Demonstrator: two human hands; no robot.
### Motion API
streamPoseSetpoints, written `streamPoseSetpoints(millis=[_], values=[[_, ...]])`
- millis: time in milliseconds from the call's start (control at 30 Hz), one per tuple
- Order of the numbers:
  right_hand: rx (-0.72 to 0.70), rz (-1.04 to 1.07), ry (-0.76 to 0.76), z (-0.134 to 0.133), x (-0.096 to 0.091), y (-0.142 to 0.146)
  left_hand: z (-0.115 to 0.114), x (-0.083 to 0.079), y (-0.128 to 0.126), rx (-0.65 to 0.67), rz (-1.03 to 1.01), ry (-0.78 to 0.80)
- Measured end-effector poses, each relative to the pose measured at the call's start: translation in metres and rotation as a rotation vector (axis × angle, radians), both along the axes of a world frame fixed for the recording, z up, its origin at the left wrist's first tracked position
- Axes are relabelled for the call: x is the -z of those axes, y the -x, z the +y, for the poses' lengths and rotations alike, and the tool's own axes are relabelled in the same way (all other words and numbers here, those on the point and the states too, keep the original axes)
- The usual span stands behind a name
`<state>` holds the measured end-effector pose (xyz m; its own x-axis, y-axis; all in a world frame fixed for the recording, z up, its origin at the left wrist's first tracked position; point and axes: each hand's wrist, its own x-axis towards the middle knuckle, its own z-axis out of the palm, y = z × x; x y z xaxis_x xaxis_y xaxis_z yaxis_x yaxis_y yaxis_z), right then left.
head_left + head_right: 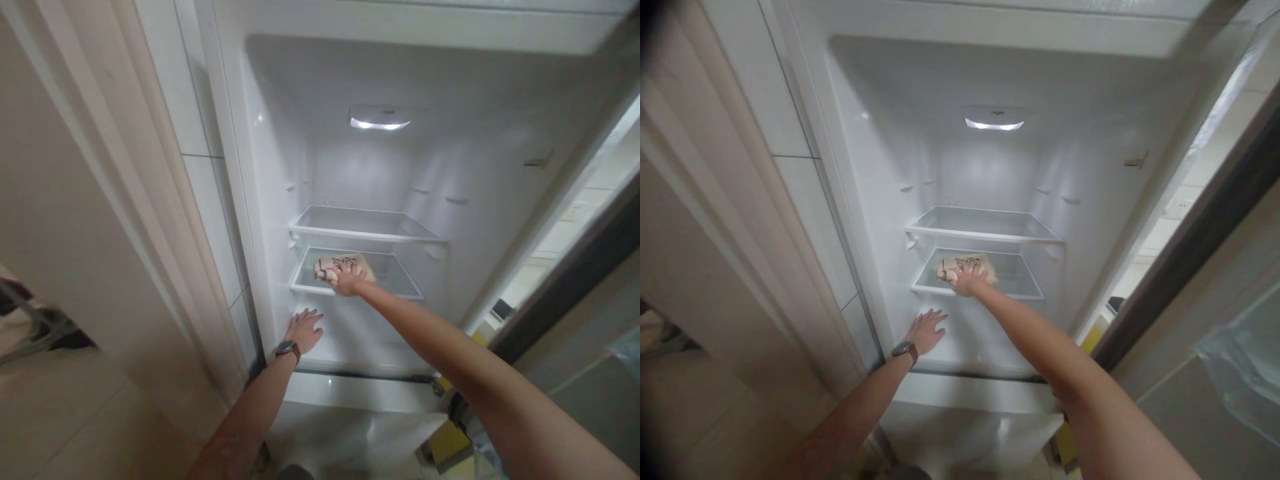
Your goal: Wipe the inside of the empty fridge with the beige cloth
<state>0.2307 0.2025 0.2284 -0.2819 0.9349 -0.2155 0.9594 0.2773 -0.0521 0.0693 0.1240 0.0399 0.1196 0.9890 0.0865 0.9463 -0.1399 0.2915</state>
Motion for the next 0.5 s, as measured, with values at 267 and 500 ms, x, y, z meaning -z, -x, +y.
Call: streamPoseSetpoints(millis=[267, 500], values=[[0.017, 0.035, 0.059, -0.036, -0.007, 0.027, 0.003, 0.002, -0.001, 0.007, 0.052, 0.008], [0.009, 0.066, 0.062, -0.021, -0.005, 0.031, 0.002, 0.001, -0.001, 0.008, 0.051, -0.003]])
